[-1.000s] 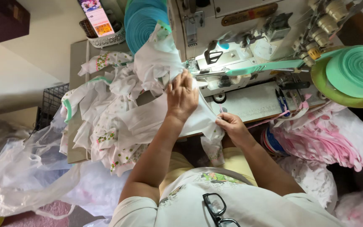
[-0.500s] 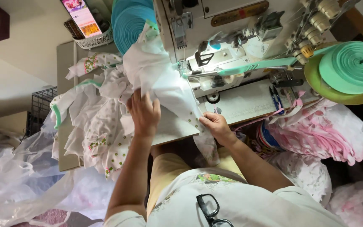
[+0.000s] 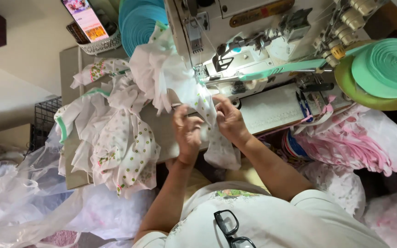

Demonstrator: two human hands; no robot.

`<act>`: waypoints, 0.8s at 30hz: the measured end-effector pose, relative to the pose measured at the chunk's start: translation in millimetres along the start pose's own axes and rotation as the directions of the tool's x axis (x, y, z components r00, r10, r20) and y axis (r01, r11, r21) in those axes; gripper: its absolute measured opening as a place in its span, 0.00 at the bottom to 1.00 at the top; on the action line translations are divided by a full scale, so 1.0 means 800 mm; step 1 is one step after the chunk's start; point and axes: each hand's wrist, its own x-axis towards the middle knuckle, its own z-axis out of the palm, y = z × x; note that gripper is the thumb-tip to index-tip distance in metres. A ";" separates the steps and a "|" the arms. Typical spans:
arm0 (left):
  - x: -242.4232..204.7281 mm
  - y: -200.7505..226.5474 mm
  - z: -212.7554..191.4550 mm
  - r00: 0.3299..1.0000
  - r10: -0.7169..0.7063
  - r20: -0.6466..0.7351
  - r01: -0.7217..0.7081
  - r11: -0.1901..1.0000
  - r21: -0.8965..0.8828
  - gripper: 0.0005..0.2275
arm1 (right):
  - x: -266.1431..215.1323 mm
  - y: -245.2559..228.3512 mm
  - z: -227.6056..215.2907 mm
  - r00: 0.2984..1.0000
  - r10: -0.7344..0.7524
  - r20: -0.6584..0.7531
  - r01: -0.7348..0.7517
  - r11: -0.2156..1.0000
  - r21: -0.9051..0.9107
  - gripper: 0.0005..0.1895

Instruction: Sorting and unfolding patterned fabric pieces on a sewing machine table

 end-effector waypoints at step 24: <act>-0.094 -0.001 -0.001 0.733 -0.361 0.576 0.255 0.931 0.260 0.11 | 0.022 0.099 0.001 0.998 -0.057 0.036 0.059 0.996 -0.070 0.11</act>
